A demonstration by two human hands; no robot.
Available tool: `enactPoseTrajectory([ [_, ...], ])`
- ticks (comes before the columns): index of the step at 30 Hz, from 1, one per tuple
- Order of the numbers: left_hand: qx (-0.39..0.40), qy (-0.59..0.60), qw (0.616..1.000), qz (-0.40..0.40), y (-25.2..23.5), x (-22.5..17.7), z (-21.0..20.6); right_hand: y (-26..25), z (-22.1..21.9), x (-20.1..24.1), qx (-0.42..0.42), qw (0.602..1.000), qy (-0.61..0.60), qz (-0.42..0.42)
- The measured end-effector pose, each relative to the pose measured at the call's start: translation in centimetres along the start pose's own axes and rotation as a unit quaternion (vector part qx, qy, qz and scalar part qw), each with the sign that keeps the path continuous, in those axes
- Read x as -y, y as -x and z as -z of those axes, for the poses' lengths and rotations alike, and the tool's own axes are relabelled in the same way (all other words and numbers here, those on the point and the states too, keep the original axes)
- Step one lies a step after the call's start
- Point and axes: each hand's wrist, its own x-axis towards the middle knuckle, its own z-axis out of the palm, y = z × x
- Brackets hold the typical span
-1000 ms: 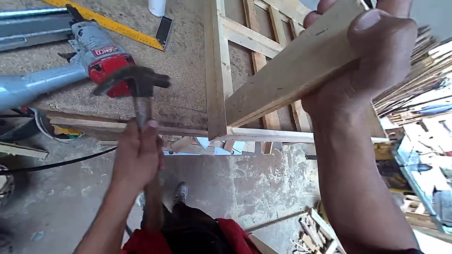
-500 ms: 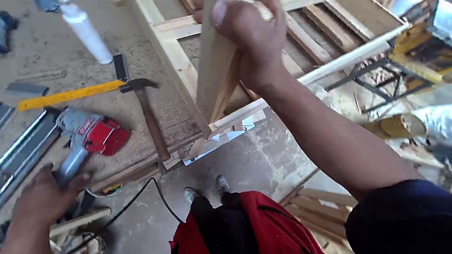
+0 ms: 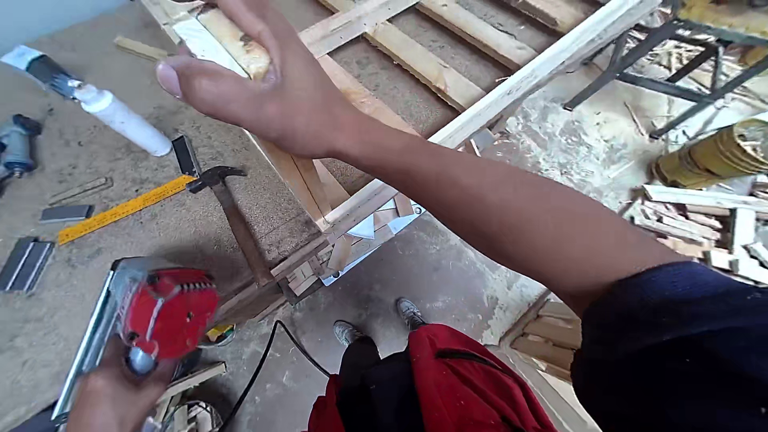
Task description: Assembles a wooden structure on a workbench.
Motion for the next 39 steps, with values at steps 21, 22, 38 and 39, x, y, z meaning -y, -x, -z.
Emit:
enactPoseTrajectory([
  [21, 0.058, -0.096, 0.982, -0.150, 13.4, -32.9, -0.6, -0.7, 1.1, 0.0, 0.067, 0.996, 0.048, -0.034],
  [22, 0.060, -0.099, 0.982, -0.150, 13.2, -32.9, -0.5, -0.7, 1.0, 0.0, 0.069, 0.996, 0.046, -0.036],
  [38, 0.062, -0.117, 0.982, -0.135, 13.3, -32.8, -1.3, -0.6, 0.8, -0.1, 0.065, 0.997, 0.011, -0.034],
  [39, 0.063, -0.120, 0.980, -0.144, 13.6, -32.6, -1.6, -0.5, 0.8, 0.0, 0.065, 0.997, 0.011, -0.040],
])
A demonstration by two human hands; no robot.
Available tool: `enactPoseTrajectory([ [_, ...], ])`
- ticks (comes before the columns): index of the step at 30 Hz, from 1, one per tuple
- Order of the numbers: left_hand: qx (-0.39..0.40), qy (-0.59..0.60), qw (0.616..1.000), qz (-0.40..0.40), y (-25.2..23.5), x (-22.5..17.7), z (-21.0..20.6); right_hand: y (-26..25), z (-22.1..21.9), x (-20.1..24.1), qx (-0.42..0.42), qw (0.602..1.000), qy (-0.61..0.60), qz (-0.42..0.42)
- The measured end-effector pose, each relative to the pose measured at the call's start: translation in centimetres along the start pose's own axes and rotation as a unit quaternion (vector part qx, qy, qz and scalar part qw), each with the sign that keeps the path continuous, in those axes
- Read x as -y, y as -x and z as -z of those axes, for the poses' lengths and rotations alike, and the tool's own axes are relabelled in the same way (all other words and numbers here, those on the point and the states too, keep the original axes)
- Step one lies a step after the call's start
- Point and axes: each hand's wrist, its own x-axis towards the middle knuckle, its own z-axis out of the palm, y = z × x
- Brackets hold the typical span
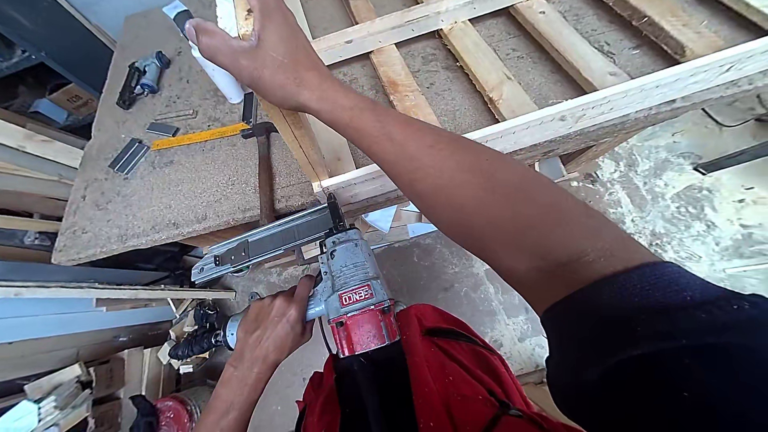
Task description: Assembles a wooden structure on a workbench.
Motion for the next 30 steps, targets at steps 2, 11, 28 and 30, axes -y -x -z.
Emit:
enactPoseTrajectory([
  [2, 0.022, -0.004, 1.000, -0.010, 0.2, 0.2, -0.6, 0.1, 0.1, 0.1, 0.004, 1.000, 0.002, -0.011],
  [11, -0.007, -0.006, 1.000, 0.005, -0.6, 0.7, -1.2, -0.1, -0.2, -0.1, 0.005, 1.000, 0.014, -0.010],
  [28, 0.001, -0.004, 1.000, -0.003, -0.7, 0.7, -3.8, 0.3, -0.4, 0.0, -0.005, 0.999, 0.031, -0.010],
  [30, -0.006, 0.000, 1.000, 0.002, -1.1, 0.9, -4.0, 0.2, -0.3, 0.0, -0.003, 0.999, 0.031, -0.005],
])
